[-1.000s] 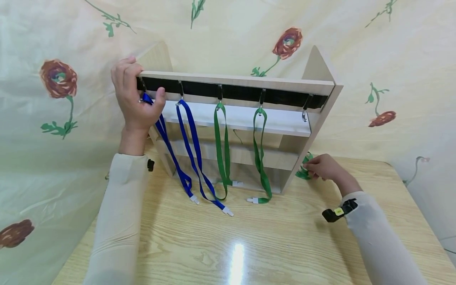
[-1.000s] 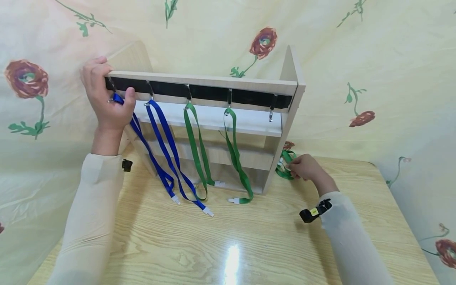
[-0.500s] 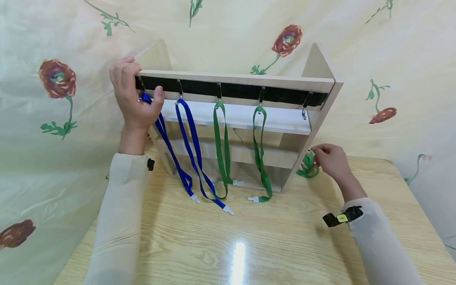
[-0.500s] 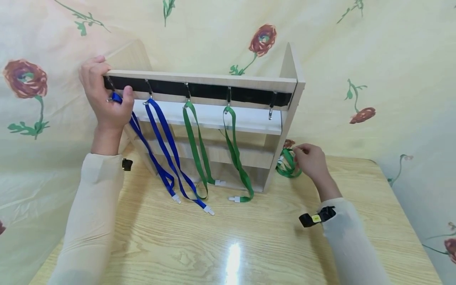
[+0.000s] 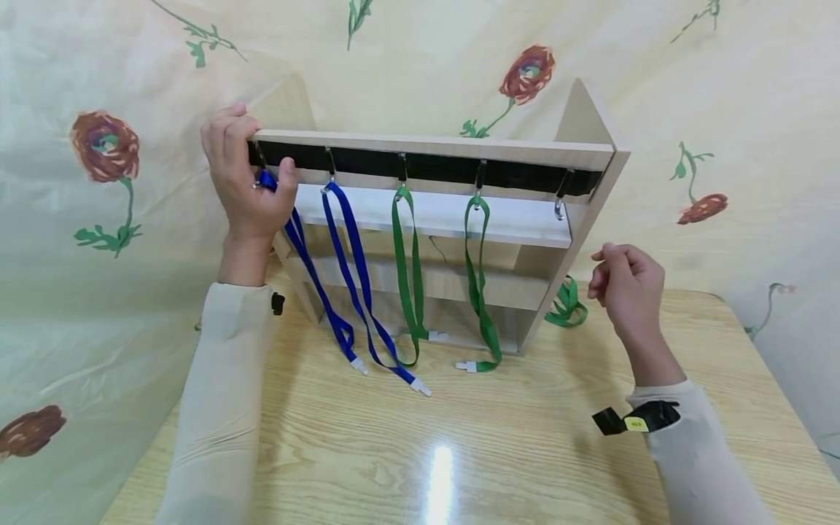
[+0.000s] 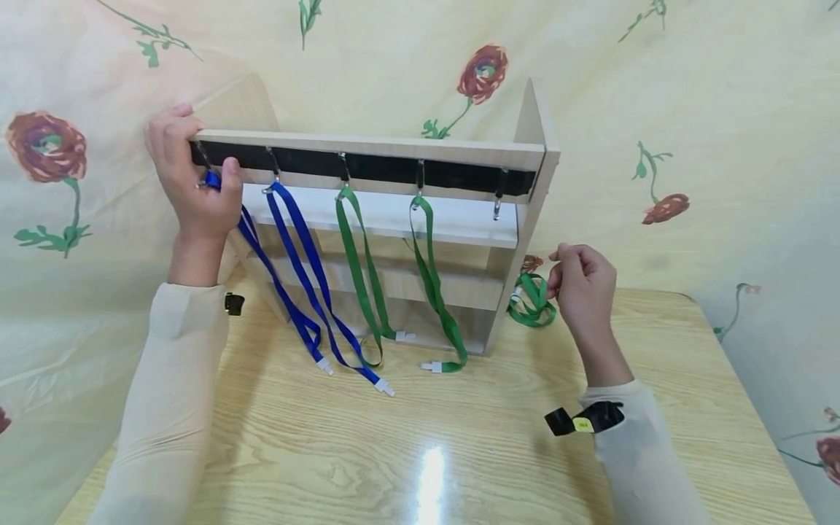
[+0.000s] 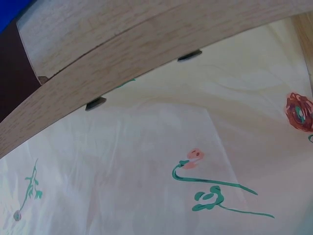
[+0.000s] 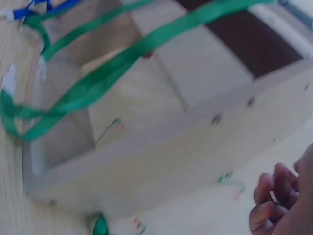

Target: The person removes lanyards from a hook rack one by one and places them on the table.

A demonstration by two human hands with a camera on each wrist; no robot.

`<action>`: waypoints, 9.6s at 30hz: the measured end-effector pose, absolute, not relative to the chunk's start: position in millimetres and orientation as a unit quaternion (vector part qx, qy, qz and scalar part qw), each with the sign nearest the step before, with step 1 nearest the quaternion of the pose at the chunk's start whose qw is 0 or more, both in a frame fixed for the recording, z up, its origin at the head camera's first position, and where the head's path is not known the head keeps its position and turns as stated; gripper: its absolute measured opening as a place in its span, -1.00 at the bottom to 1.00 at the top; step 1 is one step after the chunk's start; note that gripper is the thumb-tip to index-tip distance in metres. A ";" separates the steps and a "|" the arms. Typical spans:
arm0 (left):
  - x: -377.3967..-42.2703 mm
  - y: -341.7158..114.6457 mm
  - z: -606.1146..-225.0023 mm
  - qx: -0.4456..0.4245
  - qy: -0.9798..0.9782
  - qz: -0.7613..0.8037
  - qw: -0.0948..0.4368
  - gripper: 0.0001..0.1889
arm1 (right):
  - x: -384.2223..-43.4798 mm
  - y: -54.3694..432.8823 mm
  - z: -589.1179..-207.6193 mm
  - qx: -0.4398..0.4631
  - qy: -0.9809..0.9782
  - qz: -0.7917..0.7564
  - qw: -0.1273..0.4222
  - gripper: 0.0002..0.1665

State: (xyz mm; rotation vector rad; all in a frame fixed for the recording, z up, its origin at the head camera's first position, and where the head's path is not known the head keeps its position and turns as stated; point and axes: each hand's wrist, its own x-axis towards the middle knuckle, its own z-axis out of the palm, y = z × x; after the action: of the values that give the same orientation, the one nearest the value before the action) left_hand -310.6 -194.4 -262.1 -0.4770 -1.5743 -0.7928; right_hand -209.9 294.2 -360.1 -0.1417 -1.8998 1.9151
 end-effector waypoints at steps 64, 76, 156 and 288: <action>-309.4 -193.3 -261.6 -0.198 -0.684 -0.350 0.609 -0.34 | -159.8 163.4 -328.4 0.288 -0.761 0.543 0.209 -0.23; -305.7 -193.6 -264.0 -0.192 -0.691 -0.344 0.606 -0.34 | -168.6 143.8 -335.4 0.268 -0.771 0.546 0.189 -0.28; -306.5 -190.9 -261.6 -0.189 -0.685 -0.354 0.608 -0.33 | -138.5 198.5 -272.2 0.268 -0.564 0.658 0.420 -0.79; -304.0 -187.4 -262.2 -0.185 -0.678 -0.372 0.607 -0.33 | -167.3 291.1 -314.8 0.047 -0.742 0.572 0.345 -0.82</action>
State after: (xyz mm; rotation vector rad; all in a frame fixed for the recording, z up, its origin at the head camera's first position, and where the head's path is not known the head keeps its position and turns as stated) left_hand -304.0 -187.4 -262.2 -0.4272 -1.5671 -0.8602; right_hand -167.3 291.1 -314.8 0.1229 -1.9276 1.4851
